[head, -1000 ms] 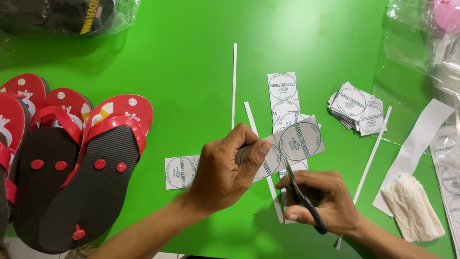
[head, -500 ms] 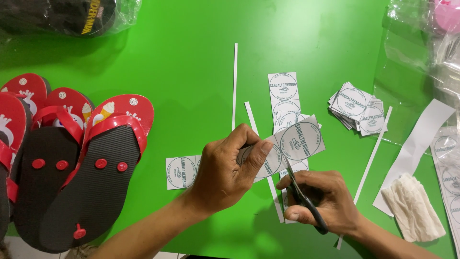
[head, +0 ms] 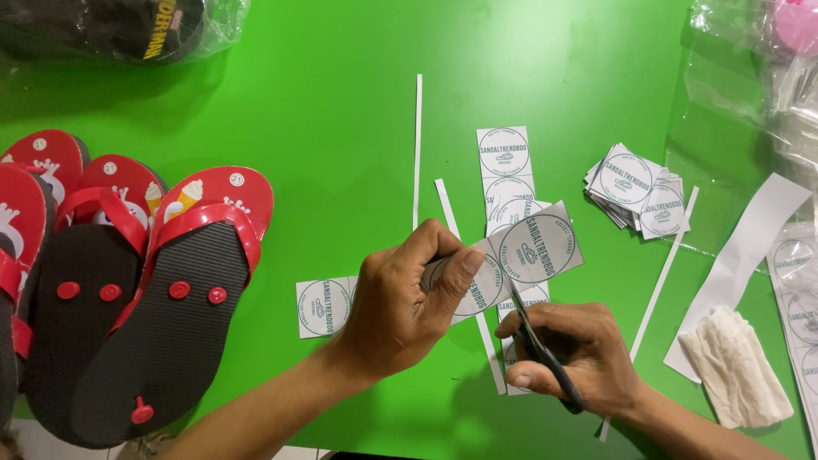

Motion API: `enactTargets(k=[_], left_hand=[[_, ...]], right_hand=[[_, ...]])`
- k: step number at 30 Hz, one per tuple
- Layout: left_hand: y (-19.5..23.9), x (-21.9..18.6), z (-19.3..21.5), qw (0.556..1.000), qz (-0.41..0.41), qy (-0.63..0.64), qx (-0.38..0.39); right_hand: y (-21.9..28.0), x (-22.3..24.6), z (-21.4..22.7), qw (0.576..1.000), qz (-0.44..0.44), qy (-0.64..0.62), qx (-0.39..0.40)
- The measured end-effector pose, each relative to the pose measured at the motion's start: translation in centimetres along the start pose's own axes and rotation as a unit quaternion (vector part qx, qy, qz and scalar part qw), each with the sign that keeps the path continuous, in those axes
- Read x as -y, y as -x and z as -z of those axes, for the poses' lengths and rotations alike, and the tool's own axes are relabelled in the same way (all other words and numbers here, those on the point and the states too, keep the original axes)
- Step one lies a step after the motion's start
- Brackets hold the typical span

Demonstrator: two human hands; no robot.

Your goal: Cutting circular paper labels from a printed sheet using scissors and stacking them on a work surface.

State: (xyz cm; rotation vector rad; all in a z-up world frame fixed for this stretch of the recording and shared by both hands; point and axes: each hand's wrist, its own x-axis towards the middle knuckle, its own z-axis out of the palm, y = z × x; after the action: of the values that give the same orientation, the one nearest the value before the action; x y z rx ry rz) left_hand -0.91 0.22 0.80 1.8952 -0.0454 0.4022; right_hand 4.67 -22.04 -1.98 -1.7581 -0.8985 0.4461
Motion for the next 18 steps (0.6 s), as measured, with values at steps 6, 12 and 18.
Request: enactTargets(k=[6,12,18], left_hand=[[0.0,-0.01,-0.02,1.0,-0.001,-0.001,-0.001],[-0.04,-0.09,0.04,1.0,-0.004,0.006,0.001],[0.03,-0.02,0.02,1.0,0.0,-0.006,-0.003]], right_hand=[[0.46,-0.57,0.03,1.0,-0.007,0.007,0.004],[0.62,-0.75,-0.01,1.0,-0.007,0.023,-0.003],[0.44,-0.24,-0.07,1.0,-0.015,0.012,-0.011]])
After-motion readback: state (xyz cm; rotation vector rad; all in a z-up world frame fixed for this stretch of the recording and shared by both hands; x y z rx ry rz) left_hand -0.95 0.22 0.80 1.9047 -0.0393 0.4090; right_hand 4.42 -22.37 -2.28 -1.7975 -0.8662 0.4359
